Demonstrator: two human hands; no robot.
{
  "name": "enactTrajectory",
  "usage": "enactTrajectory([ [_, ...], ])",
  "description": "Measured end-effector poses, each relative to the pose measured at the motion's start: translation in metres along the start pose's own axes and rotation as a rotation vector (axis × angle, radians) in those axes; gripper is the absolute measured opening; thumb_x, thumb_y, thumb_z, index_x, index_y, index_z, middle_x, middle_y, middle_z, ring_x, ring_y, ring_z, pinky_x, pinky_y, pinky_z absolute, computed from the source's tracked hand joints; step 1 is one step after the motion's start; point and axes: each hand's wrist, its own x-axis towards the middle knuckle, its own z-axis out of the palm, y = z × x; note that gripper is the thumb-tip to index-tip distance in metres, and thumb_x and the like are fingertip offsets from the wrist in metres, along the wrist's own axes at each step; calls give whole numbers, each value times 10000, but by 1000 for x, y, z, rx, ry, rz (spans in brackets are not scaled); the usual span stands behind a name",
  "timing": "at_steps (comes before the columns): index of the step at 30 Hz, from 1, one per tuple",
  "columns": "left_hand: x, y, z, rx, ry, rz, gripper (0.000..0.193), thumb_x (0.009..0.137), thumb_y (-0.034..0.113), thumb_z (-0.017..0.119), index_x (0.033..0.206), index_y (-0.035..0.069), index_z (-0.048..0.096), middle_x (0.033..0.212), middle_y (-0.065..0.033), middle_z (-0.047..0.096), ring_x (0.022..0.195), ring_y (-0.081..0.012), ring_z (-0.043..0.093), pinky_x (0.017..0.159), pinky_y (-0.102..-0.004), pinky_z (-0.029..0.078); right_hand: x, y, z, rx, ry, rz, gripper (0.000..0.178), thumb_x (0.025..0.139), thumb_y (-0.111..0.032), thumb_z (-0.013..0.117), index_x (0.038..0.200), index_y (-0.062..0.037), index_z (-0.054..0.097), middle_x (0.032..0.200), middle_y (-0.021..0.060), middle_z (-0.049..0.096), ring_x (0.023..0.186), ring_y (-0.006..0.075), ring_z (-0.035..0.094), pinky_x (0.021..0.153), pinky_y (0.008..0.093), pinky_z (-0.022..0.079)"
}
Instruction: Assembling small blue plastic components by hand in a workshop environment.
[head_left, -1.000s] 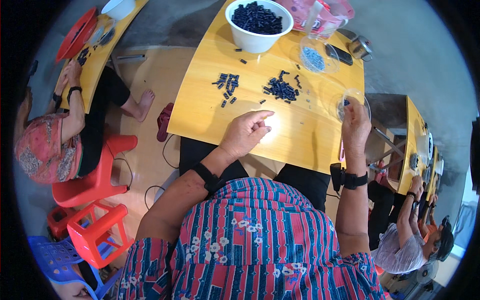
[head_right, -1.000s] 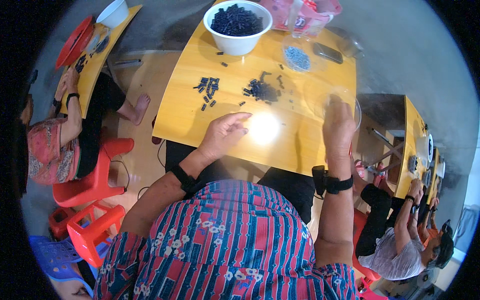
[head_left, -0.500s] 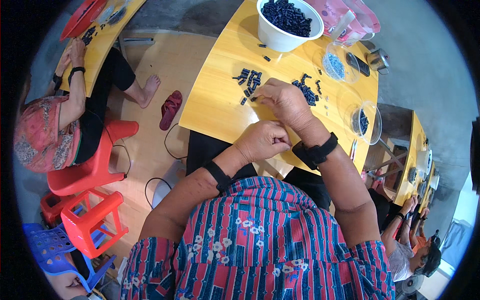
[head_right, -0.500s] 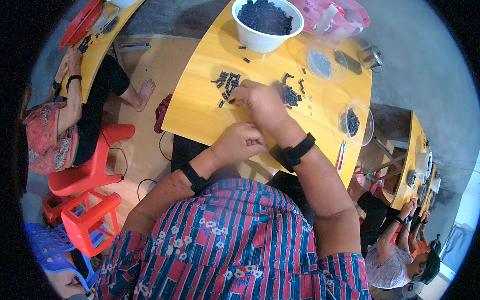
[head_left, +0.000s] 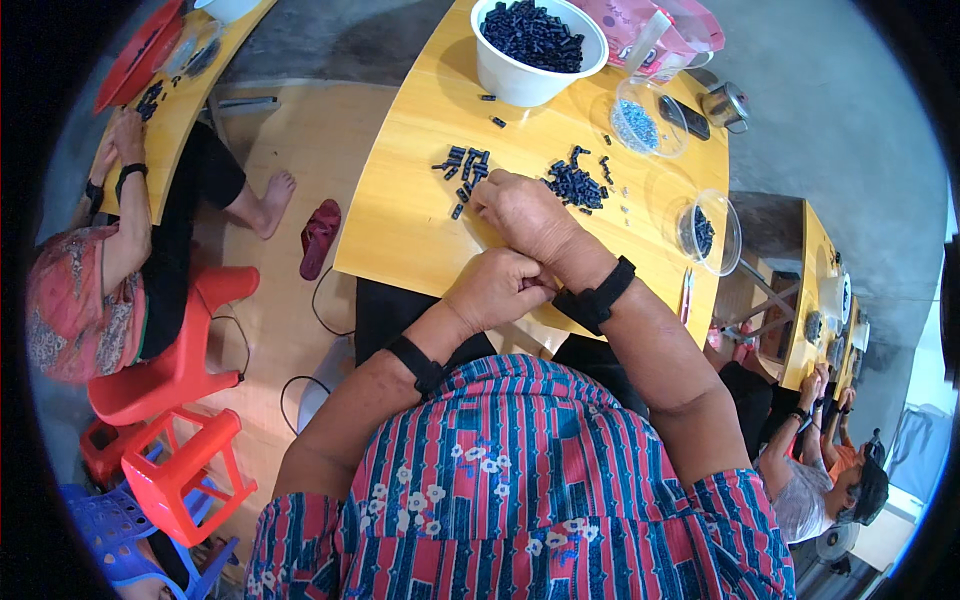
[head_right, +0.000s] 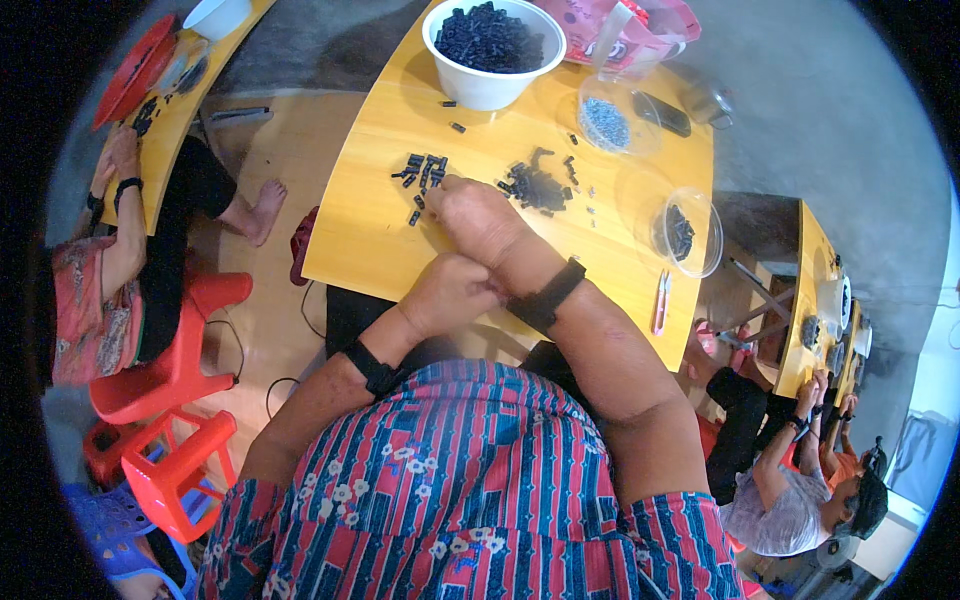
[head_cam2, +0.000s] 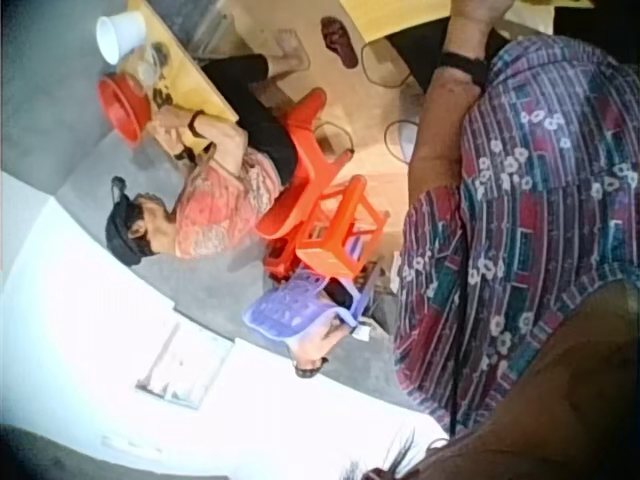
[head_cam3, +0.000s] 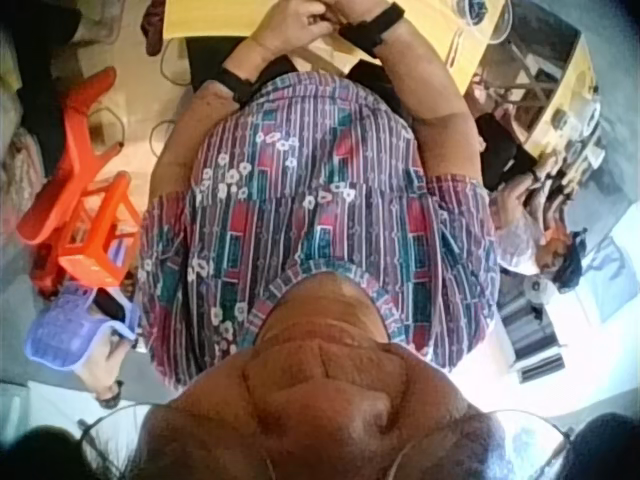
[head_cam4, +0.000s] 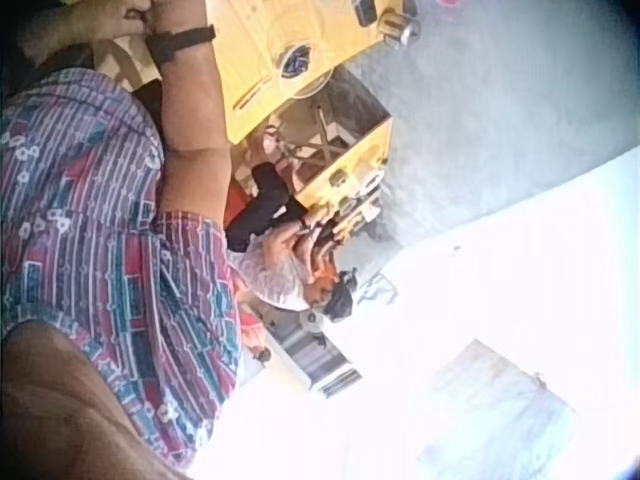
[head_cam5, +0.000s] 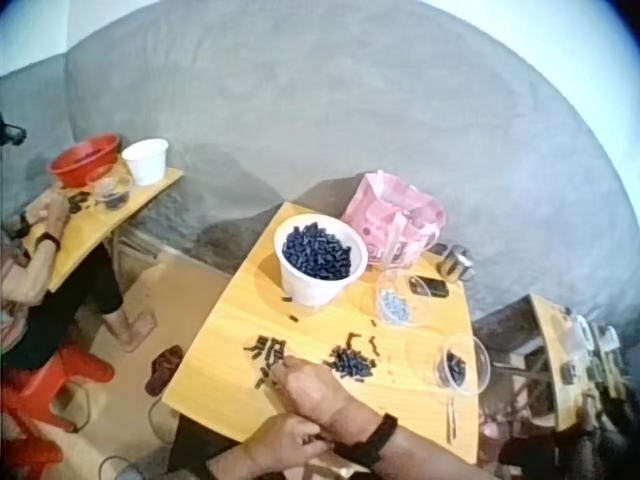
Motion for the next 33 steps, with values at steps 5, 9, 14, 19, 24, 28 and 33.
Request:
enactTrajectory([
  [5, 1, -2, 3, 7, 6, 52, 105, 772, 165, 701, 778, 60, 706, 757, -110, 691, 695, -262, 666, 651, -342, 530, -11, 11, -3, 122, 24, 73, 124, 784, -65, 614, 902, -52, 647, 861, 159, 623, 808, 368, 622, 733, 432, 513],
  [9, -1, -2, 2, -65, 32, 22, 78, 773, 116, 706, 783, 43, 681, 765, -98, 664, 694, -227, 650, 651, -328, 520, -36, 4, -26, 409, 170, 234, 134, 758, 4, 624, 888, -26, 612, 779, 122, 593, 714, 234, 611, 684, 319, 507],
  [14, -2, -1, 3, -312, 14, -181, 74, 845, 48, 671, 895, 11, 630, 810, -9, 616, 740, -66, 583, 662, -232, 491, -83, 7, -27, 861, 297, 350, 226, 835, 75, 619, 996, -53, 525, 904, -22, 546, 823, 61, 541, 757, 205, 463],
  [19, 2, -7, 3, -462, 88, -148, 209, 886, 4, 620, 1088, 3, 565, 890, -13, 601, 738, -51, 560, 622, -194, 478, -106, -3, -17, 1200, 394, 369, 282, 837, 75, 625, 1069, -32, 505, 917, 11, 553, 778, 52, 548, 649, 198, 508],
  [24, 3, -6, 2, -583, 126, -186, 180, 889, 40, 656, 1056, -8, 611, 889, -23, 642, 765, -57, 592, 651, -203, 506, -111, -5, -4, 1254, 432, 380, 283, 848, 74, 621, 1086, -24, 504, 904, 5, 556, 776, 46, 543, 655, 198, 493],
  [28, 2, -4, 1, -544, 105, -170, 143, 895, 38, 648, 1026, -18, 629, 908, -34, 659, 767, -53, 596, 649, -200, 505, -113, -4, -1, 1176, 430, 407, 286, 844, 73, 618, 1091, -19, 506, 880, 3, 559, 758, 48, 541, 667, 198, 482],
  [33, 2, -2, 0, -545, 93, -221, 129, 907, 37, 625, 1023, -21, 630, 910, -39, 665, 748, -55, 597, 645, -202, 507, -115, -11, -1, 776, 439, 369, 255, 834, 61, 628, 1063, -16, 543, 844, 2, 590, 734, 48, 553, 680, 197, 477],
])
